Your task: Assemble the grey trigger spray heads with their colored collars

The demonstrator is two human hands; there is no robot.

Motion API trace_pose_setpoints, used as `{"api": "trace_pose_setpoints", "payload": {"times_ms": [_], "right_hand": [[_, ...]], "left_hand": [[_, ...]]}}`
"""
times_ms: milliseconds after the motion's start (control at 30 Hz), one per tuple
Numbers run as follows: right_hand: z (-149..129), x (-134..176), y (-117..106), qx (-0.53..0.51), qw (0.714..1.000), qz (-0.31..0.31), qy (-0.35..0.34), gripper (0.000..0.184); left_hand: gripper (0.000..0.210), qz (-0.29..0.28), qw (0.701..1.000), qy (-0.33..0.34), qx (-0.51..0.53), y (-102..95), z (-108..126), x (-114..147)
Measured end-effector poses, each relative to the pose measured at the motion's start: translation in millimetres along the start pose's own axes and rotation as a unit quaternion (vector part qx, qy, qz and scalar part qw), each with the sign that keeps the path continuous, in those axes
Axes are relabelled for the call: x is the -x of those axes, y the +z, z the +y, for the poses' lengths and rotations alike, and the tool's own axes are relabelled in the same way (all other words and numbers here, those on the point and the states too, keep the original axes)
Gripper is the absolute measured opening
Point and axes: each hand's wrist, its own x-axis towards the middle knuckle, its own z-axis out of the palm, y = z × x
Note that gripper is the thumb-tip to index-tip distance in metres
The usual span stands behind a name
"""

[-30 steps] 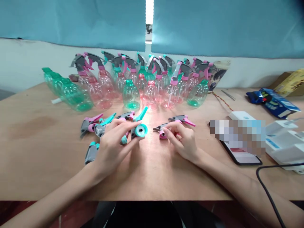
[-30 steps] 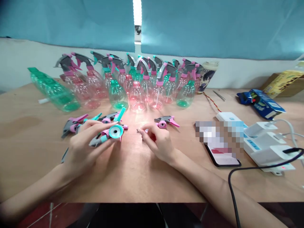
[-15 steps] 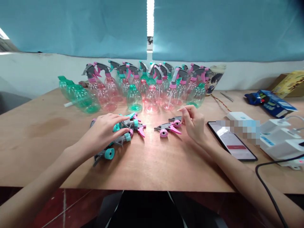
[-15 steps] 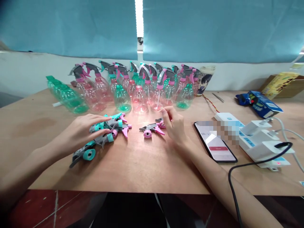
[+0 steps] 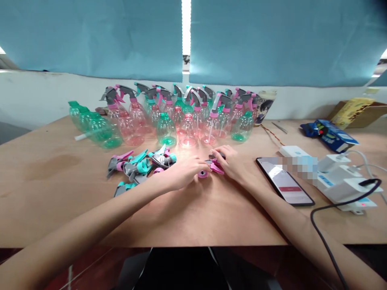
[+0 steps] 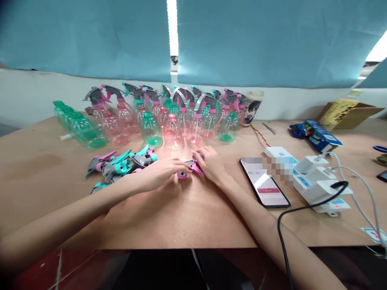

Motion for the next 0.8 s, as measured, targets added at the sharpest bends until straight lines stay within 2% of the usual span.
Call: {"api": "trace_pose_setpoints", "payload": {"times_ms": [100,233,400,467,567,633,667,733,800], "right_hand": [[4,-1,1,0.019,0.999,-0.037,-0.014,0.036],[8,-1,1,0.041,0.997,-0.059,-0.018,0.044],[7,2,4,0.053,0.997,-0.058,-0.022,0.043],[5,4,5,0.053,0.997,-0.049,-0.019,0.041],[-1,7,6,0.043,0.999,-0.026,-0.016,0.038],[-9,9,7,0.029,0.999,-0.014,-0.021,0.038],[-14,11,8,0.021,0.999,-0.014,-0.025,0.039],[-25,14,11,0.006,0.999,-0.022,-0.039,0.042],[-35,17,14,-0.005,0.998,-0.042,-0.056,0.046]], "left_hand": [[0.032,-0.009,1.000,0.003,-0.005,0.0,1,1],[0.023,0.002,0.998,-0.055,-0.026,0.5,5,11],[0.037,0.023,0.993,-0.107,-0.034,5.4,13,23],[0.036,0.073,0.989,-0.124,-0.029,-0.9,13,33],[0.037,0.199,0.963,-0.174,-0.052,-19.0,4,60],[0.047,0.216,0.938,-0.252,-0.097,-27.8,-7,80],[0.052,0.197,0.929,-0.293,-0.114,-29.1,-12,89],[0.059,0.124,0.920,-0.353,-0.113,-24.7,-21,98],[0.064,0.071,0.920,-0.372,-0.098,-14.6,-26,98]]}}
